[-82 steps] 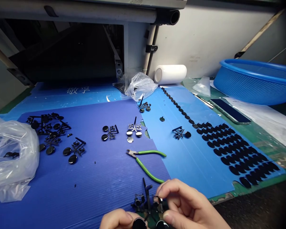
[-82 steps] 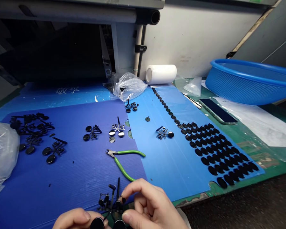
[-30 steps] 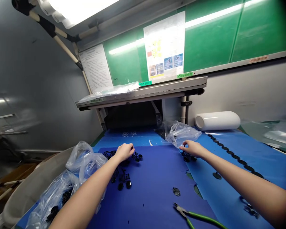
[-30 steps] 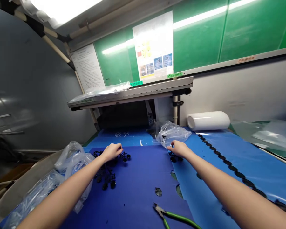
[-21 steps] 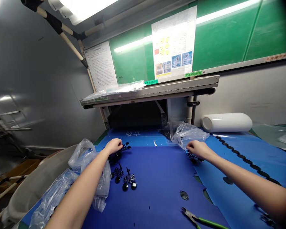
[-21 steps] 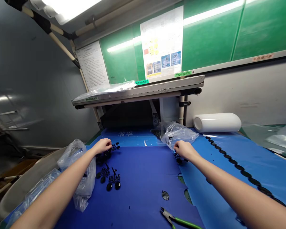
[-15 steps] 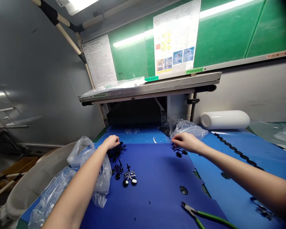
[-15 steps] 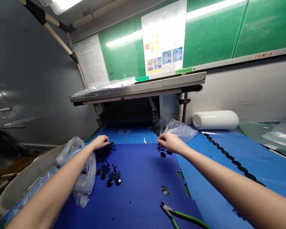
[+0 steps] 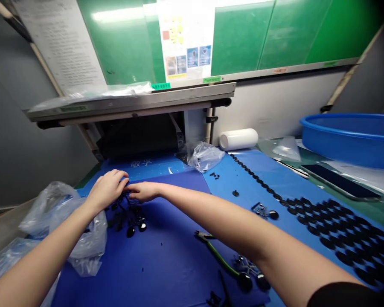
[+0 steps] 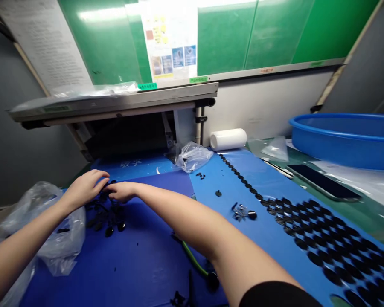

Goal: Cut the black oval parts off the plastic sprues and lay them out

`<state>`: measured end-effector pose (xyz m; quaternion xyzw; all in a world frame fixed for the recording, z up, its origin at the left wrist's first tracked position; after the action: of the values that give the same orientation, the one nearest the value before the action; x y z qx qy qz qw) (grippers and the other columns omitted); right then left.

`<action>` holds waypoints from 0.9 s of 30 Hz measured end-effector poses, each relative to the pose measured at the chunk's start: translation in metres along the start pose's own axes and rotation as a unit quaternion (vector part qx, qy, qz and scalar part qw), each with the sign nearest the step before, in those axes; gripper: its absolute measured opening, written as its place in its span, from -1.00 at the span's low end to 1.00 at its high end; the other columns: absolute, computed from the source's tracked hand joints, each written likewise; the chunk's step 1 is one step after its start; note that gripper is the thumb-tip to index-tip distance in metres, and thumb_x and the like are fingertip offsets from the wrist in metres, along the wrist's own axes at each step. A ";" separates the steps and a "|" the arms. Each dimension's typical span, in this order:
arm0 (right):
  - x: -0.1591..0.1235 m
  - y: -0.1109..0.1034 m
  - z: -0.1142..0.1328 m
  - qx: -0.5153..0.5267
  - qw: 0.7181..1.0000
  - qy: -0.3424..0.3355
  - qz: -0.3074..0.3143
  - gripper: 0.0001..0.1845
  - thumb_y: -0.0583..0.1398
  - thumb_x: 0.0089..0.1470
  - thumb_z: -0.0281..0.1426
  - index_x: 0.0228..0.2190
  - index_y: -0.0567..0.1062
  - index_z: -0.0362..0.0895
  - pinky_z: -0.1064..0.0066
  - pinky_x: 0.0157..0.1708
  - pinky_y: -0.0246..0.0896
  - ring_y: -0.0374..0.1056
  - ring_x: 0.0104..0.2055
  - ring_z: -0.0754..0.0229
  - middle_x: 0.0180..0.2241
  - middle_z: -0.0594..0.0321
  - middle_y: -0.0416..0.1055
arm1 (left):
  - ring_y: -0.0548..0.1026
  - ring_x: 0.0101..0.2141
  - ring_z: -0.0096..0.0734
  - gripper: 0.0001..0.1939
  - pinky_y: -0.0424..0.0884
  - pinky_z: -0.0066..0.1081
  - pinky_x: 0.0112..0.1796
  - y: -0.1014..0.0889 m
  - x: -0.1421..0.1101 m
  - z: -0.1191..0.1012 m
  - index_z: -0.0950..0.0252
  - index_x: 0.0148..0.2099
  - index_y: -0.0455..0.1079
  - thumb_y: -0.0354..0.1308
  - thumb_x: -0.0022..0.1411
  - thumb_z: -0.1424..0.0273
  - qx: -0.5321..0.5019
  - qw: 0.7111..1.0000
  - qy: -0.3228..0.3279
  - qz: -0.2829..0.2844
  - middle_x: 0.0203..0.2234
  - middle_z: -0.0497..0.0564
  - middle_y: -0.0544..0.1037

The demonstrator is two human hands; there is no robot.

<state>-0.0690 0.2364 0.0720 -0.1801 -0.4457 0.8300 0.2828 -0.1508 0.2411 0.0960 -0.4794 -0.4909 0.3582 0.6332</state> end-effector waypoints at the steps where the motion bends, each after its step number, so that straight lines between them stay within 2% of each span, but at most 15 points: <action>1: -0.009 -0.008 -0.003 -0.004 1.000 -0.004 -0.001 -0.71 0.04 0.13 -0.29 -0.22 0.39 -0.22 0.27 -0.25 0.27 0.34 -0.24 0.10 -0.26 0.32 0.38 | 0.35 -0.16 -0.24 -0.77 0.28 -0.12 -0.16 0.001 -0.006 -0.012 0.33 -0.12 0.27 -0.07 0.23 0.34 0.007 1.000 0.002 -0.019 -0.21 0.08 0.38; 2: -0.021 -0.018 -0.008 -0.014 1.000 -0.003 -0.009 -0.69 0.00 0.15 -0.30 -0.21 0.40 -0.23 0.25 -0.22 0.25 0.33 -0.22 0.07 -0.25 0.36 0.37 | 0.33 -0.14 -0.22 -0.76 0.26 -0.10 -0.15 0.004 -0.013 -0.025 0.34 -0.10 0.26 -0.08 0.24 0.35 0.013 0.999 0.011 -0.030 -0.20 0.09 0.38; 3: -0.036 -0.029 -0.015 -0.024 1.000 -0.002 -0.014 -0.74 0.06 0.13 -0.33 -0.19 0.37 -0.21 0.20 -0.21 0.24 0.32 -0.19 0.13 -0.18 0.21 0.36 | 0.30 -0.10 -0.19 -0.74 0.23 -0.09 -0.13 0.010 -0.020 -0.039 0.34 -0.07 0.24 -0.08 0.23 0.34 0.018 0.999 0.031 -0.030 -0.16 0.10 0.36; 4: -0.053 -0.042 -0.024 -0.040 0.999 0.007 -0.029 -0.67 -0.04 0.18 -0.33 -0.16 0.36 -0.27 0.21 -0.14 0.18 0.28 -0.13 0.08 -0.15 0.24 0.32 | 0.25 -0.04 -0.17 -0.71 0.19 -0.07 -0.09 0.018 -0.026 -0.052 0.32 -0.04 0.23 -0.08 0.23 0.32 0.023 0.998 0.054 -0.024 -0.10 0.11 0.33; 5: -0.071 -0.053 -0.035 -0.055 0.998 0.018 -0.036 -0.67 -0.06 0.19 -0.33 -0.17 0.37 -0.27 0.20 -0.12 0.15 0.26 -0.11 0.06 -0.14 0.25 0.31 | 0.18 0.01 -0.12 -0.68 0.13 -0.03 -0.05 0.026 -0.031 -0.061 0.29 -0.01 0.22 -0.06 0.21 0.28 0.030 0.997 0.074 -0.015 -0.04 0.12 0.29; 6: -0.090 -0.062 -0.047 -0.070 0.996 0.032 -0.033 -0.78 0.06 0.12 -0.34 -0.22 0.39 -0.18 0.18 -0.16 0.19 0.29 -0.15 0.14 -0.16 0.19 0.34 | 0.12 0.05 -0.08 -0.63 0.07 0.02 -0.03 0.035 -0.036 -0.067 0.26 0.00 0.22 -0.04 0.19 0.22 0.037 0.996 0.087 -0.003 0.01 0.12 0.25; 9: -0.138 -0.075 -0.079 -0.096 0.993 0.068 -0.031 -0.80 0.10 0.08 -0.34 -0.29 0.43 -0.19 0.21 -0.22 0.20 0.34 -0.28 0.17 -0.33 0.24 0.42 | 0.03 0.09 -0.02 -0.56 -0.09 0.10 0.01 0.053 -0.040 -0.062 0.26 -0.02 0.26 0.03 0.11 0.12 0.058 0.993 0.095 0.033 0.04 0.12 0.21; 13: -0.170 -0.061 -0.101 -0.080 0.992 0.099 -0.020 -0.76 0.06 0.02 -0.34 -0.31 0.50 -0.06 0.29 -0.31 0.22 0.37 -0.30 0.08 -0.35 0.20 0.48 | -0.01 0.11 -0.05 -0.61 -0.15 0.09 0.04 0.057 -0.030 -0.034 0.27 0.00 0.22 0.03 0.15 0.22 0.068 0.995 0.051 0.060 0.09 0.10 0.15; 15: -0.170 -0.049 -0.101 -0.064 0.992 0.104 -0.017 -0.73 0.04 0.01 -0.31 -0.29 0.49 -0.05 0.28 -0.30 0.22 0.36 -0.27 0.05 -0.30 0.19 0.47 | -0.02 0.11 0.01 -0.52 -0.11 0.14 0.02 0.055 -0.020 -0.014 0.24 0.09 0.11 0.04 0.15 0.24 0.057 0.995 0.007 0.079 0.13 0.11 0.05; 18: -0.155 -0.034 -0.090 -0.036 0.994 0.096 -0.021 -0.65 0.03 0.00 -0.26 -0.19 0.44 -0.07 0.27 -0.25 0.21 0.34 -0.20 0.03 -0.23 0.16 0.44 | 0.07 0.07 0.05 -0.42 0.08 0.14 -0.04 0.056 -0.006 0.021 0.20 0.16 -0.04 0.06 0.14 0.26 0.019 0.989 -0.046 0.142 0.14 0.14 0.00; 22: -0.123 -0.013 -0.068 -0.001 0.997 0.077 -0.016 -0.40 0.11 -0.08 -0.15 0.02 0.25 -0.09 0.30 -0.21 0.21 0.29 -0.12 0.00 -0.06 0.09 0.31 | 0.20 0.00 -0.03 -0.47 0.22 0.04 -0.10 0.056 0.002 0.060 0.22 0.14 0.01 0.06 0.15 0.30 -0.045 0.971 -0.060 0.226 0.10 0.14 0.09; 25: -0.095 0.007 -0.056 0.014 0.997 0.074 -0.008 -0.14 0.18 -0.17 -0.08 0.12 0.05 -0.17 0.29 -0.18 0.21 0.27 -0.08 -0.03 0.02 -0.04 0.19 | 0.16 0.03 -0.02 -0.45 0.17 0.06 -0.07 0.056 0.001 0.070 0.21 0.15 -0.01 0.07 0.15 0.31 -0.088 0.962 -0.034 0.257 0.13 0.14 0.04; 27: -0.075 0.021 -0.050 0.016 0.997 0.074 -0.006 -0.07 0.22 -0.20 -0.09 0.12 0.02 -0.22 0.23 -0.11 0.16 0.19 -0.01 -0.06 0.05 -0.11 0.13 | 0.12 0.05 0.00 -0.44 0.14 0.08 -0.04 0.057 -0.001 0.068 0.21 0.16 -0.03 0.07 0.15 0.31 -0.111 0.955 -0.008 0.276 0.15 0.13 0.00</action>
<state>0.0098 0.2118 0.0306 -0.2344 -0.4115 0.8195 0.3228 -0.2156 0.2741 0.0455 -0.6607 -0.3810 0.4657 0.4488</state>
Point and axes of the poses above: each hand's wrist, its own x-axis towards the middle knuckle, its own y-axis out of the palm, z = x × y, the point moved 7 cm from there along x, towards the middle knuckle
